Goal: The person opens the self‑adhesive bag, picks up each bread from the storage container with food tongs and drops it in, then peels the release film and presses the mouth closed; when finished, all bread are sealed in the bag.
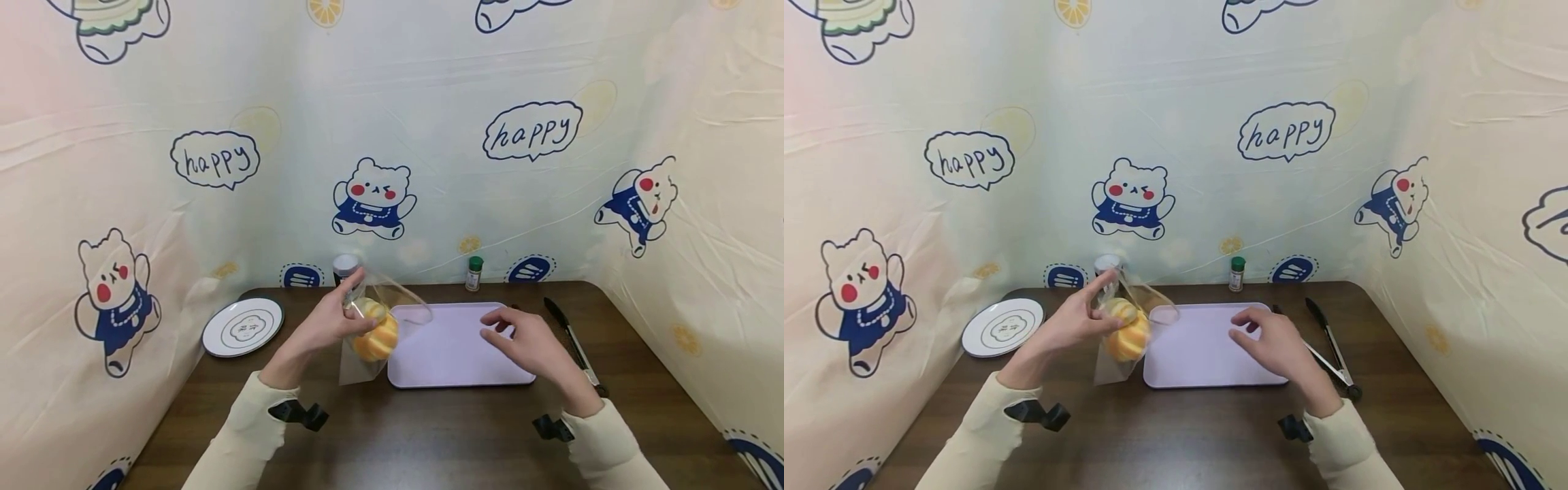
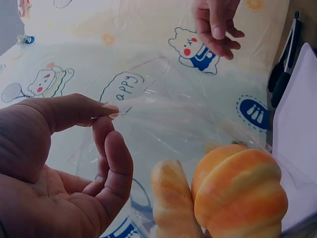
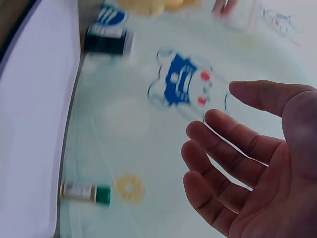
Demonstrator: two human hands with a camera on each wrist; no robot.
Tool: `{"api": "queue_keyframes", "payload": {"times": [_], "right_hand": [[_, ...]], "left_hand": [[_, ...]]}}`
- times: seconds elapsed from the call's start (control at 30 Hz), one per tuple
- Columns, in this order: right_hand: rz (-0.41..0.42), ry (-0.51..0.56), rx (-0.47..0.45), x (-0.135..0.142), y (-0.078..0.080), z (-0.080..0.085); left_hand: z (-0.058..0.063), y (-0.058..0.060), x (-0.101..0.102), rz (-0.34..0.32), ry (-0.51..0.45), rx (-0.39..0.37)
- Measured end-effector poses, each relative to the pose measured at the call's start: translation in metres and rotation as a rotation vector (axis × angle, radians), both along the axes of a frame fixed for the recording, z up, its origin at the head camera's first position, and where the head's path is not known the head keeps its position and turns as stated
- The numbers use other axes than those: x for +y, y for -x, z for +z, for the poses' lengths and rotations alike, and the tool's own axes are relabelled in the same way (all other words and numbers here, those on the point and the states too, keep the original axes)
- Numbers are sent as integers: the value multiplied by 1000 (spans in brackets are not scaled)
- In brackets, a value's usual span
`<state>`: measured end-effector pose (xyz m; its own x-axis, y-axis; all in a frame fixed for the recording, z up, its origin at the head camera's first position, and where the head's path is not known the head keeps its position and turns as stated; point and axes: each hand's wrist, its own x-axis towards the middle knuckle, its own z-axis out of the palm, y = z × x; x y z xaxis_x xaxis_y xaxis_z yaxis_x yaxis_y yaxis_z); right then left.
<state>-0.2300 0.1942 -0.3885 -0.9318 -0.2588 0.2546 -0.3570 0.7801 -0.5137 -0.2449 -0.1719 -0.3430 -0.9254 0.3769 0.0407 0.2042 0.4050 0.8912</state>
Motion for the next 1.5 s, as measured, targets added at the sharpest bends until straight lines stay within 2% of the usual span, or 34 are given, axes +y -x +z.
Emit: {"api": "queue_keyframes", "payload": {"times": [0.23,0.5,0.67,0.97,1.1,1.27,1.5], "right_hand": [[134,33,28,-41,-8,2],[230,97,30,-77,-13,0],[170,139,38,-94,-15,-3],[84,122,165,-109,-14,-9],[77,111,216,-111,-14,-8],[98,136,244,-111,-12,-8],[95,218,325,-102,-12,0]], "left_hand": [[-4,0,9,10,-16,0],[-6,-4,21,33,-42,-6],[-8,-5,28,32,-43,8],[-9,-5,34,33,-48,27],[-7,-6,35,39,-28,40],[-6,-6,36,32,-38,15],[-3,-6,32,83,-44,-27]]}}
